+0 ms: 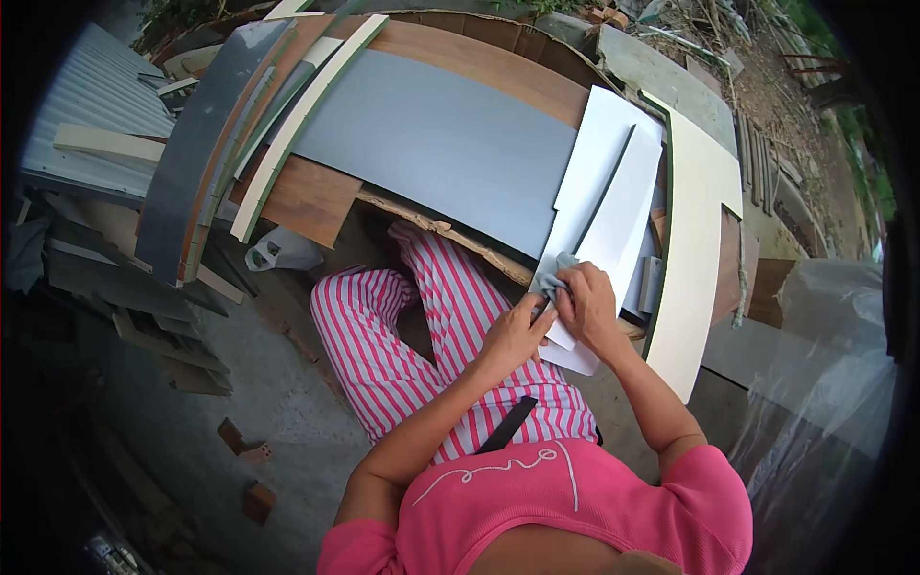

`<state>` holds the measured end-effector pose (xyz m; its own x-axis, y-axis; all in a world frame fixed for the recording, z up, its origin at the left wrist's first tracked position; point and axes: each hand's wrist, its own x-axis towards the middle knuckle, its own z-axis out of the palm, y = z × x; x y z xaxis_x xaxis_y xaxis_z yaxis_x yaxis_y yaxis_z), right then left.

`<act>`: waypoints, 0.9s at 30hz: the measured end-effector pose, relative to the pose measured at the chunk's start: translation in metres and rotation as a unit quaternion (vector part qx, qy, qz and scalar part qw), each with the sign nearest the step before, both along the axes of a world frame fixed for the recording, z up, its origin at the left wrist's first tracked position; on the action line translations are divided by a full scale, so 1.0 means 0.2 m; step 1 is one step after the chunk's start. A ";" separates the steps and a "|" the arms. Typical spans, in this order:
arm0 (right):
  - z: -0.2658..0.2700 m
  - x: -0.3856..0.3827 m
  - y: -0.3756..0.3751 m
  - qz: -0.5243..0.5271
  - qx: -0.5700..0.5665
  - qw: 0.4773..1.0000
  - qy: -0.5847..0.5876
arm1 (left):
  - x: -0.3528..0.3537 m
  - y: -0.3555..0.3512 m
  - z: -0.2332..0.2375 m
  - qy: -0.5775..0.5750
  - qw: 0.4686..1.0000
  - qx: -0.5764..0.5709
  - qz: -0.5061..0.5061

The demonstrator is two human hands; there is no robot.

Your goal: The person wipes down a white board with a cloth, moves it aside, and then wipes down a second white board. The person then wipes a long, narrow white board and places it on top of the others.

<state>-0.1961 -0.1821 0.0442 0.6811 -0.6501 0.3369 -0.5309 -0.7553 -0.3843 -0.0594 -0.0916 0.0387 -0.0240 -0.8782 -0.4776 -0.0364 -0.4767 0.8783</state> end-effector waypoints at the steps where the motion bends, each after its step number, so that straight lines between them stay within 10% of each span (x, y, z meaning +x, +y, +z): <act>1: -0.01 -0.01 0.00 -0.006 0.003 1.000 -0.002 | -0.01 0.00 -0.01 -0.009 1.000 -0.002 -0.003; 12: -0.20 -0.14 -1.35 -0.325 -0.091 0.941 0.039 | 0.02 0.02 -0.02 0.023 0.998 0.007 0.054; 20: -0.05 0.15 -0.44 -0.151 0.020 0.987 -0.046 | 0.12 0.07 -0.05 -0.033 0.993 -0.009 0.110; 24: -0.06 0.11 0.03 0.158 0.015 0.987 -0.011 | 0.21 0.06 -0.07 -0.033 0.988 -0.027 0.151; 27: -0.11 0.11 -0.24 0.050 -0.019 0.999 -0.009 | 0.23 0.05 -0.05 -0.086 0.985 -0.016 0.151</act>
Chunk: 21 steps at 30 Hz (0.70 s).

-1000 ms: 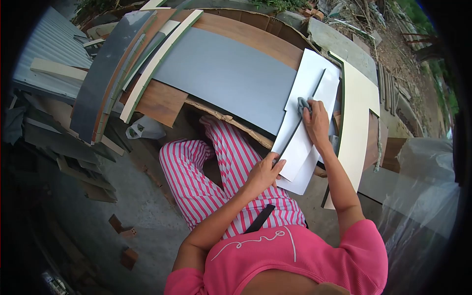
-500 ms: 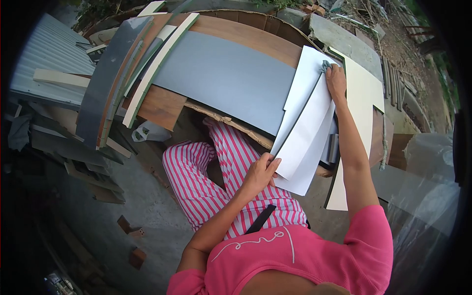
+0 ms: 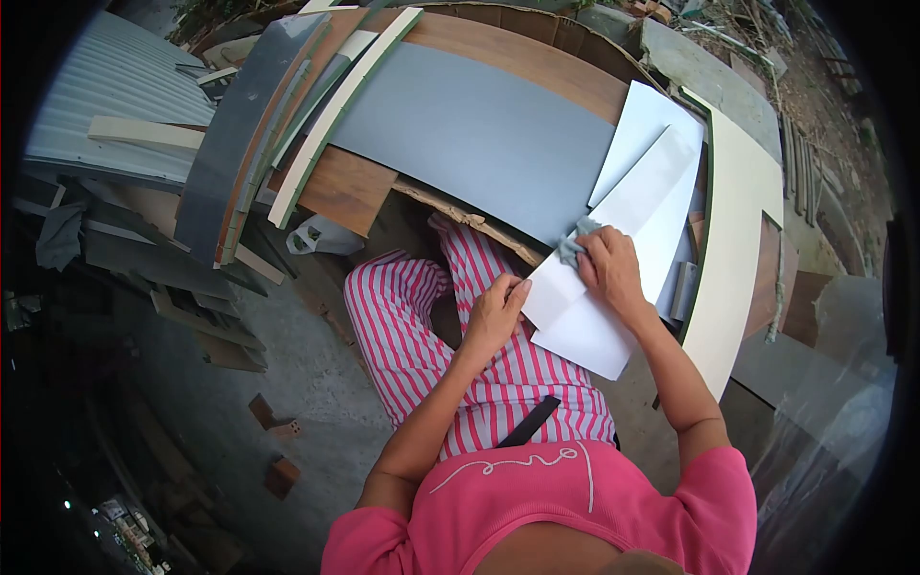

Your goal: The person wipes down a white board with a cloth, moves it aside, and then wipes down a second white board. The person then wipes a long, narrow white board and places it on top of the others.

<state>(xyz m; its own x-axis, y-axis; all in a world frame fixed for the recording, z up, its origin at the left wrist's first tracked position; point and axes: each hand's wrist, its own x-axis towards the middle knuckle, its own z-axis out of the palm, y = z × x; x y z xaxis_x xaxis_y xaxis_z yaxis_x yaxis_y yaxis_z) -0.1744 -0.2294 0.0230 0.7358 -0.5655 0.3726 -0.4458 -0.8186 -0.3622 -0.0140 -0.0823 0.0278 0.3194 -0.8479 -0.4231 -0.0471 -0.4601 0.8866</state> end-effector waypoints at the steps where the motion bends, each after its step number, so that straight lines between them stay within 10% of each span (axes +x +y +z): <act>1: 0.00 -0.01 -0.19 -0.080 -0.001 0.997 0.005 | -0.01 0.00 -0.02 -0.004 1.000 -0.003 0.004; 6: -0.09 -0.16 -1.04 -0.399 -0.084 0.912 0.050 | -0.01 0.00 -0.04 -0.014 1.000 -0.022 0.007; 17: 0.01 0.16 0.20 -0.020 0.004 1.000 -0.017 | -0.05 0.01 -0.14 0.029 0.999 -0.028 0.023; 21: 0.02 0.11 0.03 -0.017 0.007 1.000 -0.012 | -0.05 0.01 -0.14 0.031 0.999 -0.016 0.004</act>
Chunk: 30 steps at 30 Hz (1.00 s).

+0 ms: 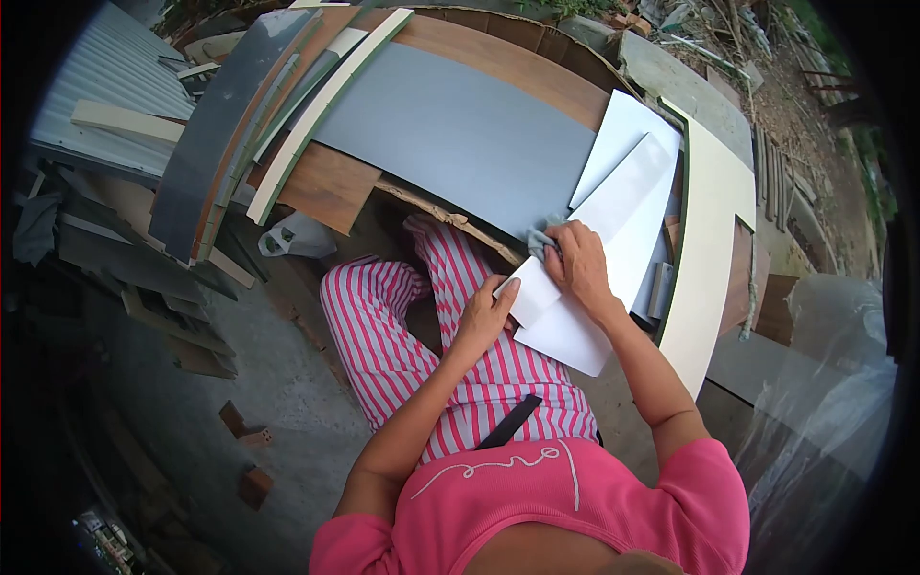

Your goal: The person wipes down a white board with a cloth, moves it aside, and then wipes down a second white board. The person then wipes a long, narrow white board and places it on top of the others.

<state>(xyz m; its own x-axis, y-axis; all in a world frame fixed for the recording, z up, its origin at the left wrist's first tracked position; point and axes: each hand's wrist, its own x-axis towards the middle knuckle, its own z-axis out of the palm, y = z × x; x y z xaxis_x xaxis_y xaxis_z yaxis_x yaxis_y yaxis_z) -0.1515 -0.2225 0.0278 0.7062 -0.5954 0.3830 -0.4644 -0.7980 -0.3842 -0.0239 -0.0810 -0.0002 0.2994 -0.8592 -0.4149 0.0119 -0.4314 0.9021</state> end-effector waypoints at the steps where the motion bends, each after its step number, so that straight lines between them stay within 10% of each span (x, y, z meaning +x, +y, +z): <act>1: 0.00 -0.02 -0.14 -0.064 -0.008 0.998 0.007 | 0.00 0.00 0.00 -0.004 1.000 0.003 0.001; 9: -0.14 -0.26 -1.20 -0.342 -0.057 0.933 0.102 | -0.01 0.00 0.00 0.005 0.999 -0.032 0.024; 21: 0.00 -0.01 0.22 -0.021 0.009 0.999 0.036 | -0.01 -0.01 -0.05 0.009 0.999 -0.046 0.023; 30: -0.15 -0.40 -1.09 -0.358 -0.024 0.930 0.077 | -0.01 -0.01 -0.01 -0.012 0.998 -0.051 0.027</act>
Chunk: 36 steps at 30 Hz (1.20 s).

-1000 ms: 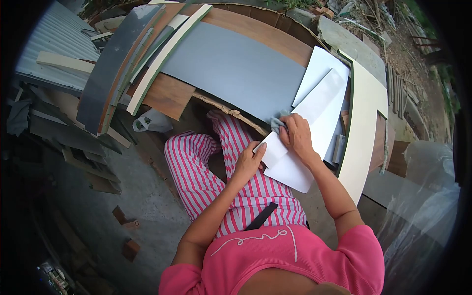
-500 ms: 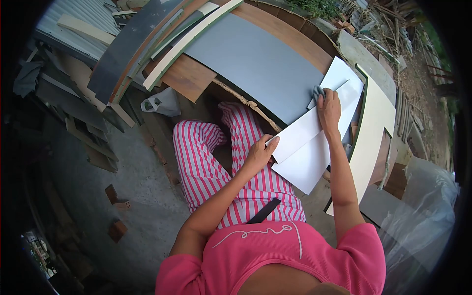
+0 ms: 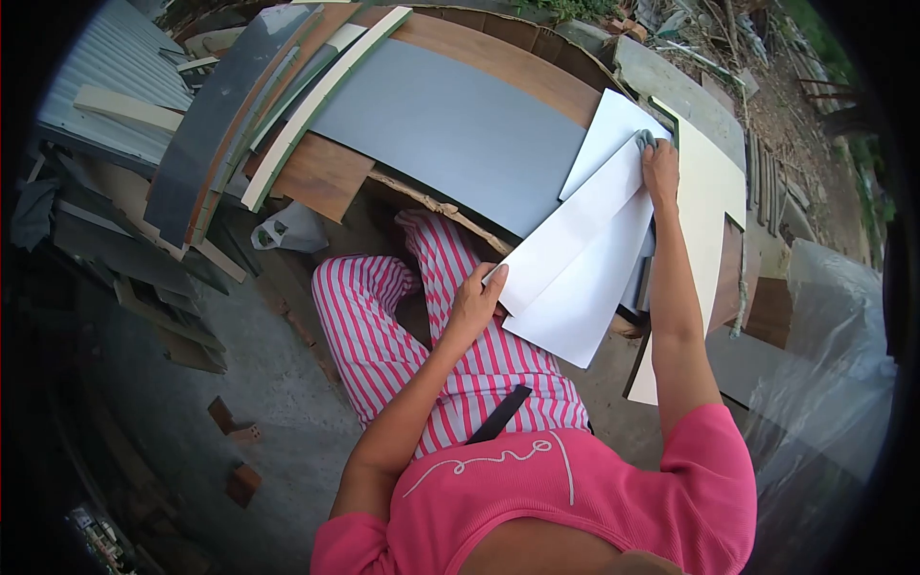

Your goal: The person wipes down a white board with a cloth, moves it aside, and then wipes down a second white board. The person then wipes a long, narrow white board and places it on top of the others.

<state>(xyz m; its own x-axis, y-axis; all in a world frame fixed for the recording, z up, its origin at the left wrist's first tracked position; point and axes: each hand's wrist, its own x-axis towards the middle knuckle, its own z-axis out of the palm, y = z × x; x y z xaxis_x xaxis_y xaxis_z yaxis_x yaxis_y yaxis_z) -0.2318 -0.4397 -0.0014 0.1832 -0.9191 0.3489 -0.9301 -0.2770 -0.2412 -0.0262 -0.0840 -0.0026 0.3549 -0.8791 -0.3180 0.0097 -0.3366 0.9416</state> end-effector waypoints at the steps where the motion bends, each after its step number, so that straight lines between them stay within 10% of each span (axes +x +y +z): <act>1: 0.02 0.02 0.01 -0.005 0.000 1.000 0.009 | 0.01 0.01 0.02 -0.020 1.000 0.008 -0.007; 11: 0.15 0.36 1.37 0.365 0.045 0.929 -0.035 | 0.01 0.01 -0.02 0.023 1.000 -0.005 -0.009; 23: 0.04 0.11 0.10 -0.117 -0.052 0.991 0.045 | -0.01 0.01 -0.01 -0.048 0.999 -0.022 0.009; 31: 0.15 0.49 1.24 0.364 0.004 0.931 -0.032 | -0.01 0.01 -0.03 0.025 1.000 -0.010 0.012; 36: 0.11 0.45 0.91 0.270 -0.025 0.960 -0.067 | -0.01 0.00 -0.03 0.023 0.999 0.017 -0.017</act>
